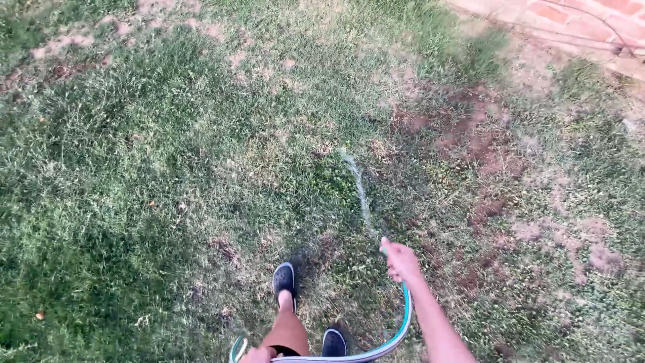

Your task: Watering a lawn with a garden hose while walking around the yard.

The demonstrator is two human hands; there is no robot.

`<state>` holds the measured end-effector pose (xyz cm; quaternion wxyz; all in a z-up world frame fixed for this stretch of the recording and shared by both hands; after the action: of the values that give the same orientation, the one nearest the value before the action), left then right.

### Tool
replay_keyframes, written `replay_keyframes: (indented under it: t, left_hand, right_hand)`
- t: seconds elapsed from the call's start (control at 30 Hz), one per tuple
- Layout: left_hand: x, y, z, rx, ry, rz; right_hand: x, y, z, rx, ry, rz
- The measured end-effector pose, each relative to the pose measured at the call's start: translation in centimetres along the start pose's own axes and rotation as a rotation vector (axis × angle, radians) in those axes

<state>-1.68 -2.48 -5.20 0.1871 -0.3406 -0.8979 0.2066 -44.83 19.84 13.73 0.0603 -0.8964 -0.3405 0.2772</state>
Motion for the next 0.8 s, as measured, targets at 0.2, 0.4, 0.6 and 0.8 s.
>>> replay_keyframes:
  t: [0.2, 0.4, 0.6, 0.8]
  left_hand:
    - [0.5, -0.6, -6.0, 0.154, 0.207, -0.017]
    - [-0.6, 1.9, -6.5, -0.117, 0.21, 0.005]
    - [-8.2, 6.5, -7.9, -0.07, 0.107, -0.06]
    - [-12.3, 6.9, -10.3, -0.159, 0.191, -0.005]
  right_hand:
    - [6.3, 0.3, -0.1, 0.027, 0.001, -0.001]
    - [9.3, 2.4, -2.9, 0.038, 0.174, 0.089]
    - [12.7, 7.5, -5.9, 0.098, 0.155, 0.059]
    - [16.8, 12.7, -9.1, 0.159, 0.183, 0.118]
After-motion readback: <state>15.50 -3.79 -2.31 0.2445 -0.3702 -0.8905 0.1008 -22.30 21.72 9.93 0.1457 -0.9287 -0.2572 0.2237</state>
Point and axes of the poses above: each hand's wrist, its own z-axis towards the middle knuckle, its own y-axis out of the palm, x = y × z, the point moved 6 cm from there along z, towards the middle knuckle, and after that the axes turned 15 degrees about y, right-handed, at the moved point
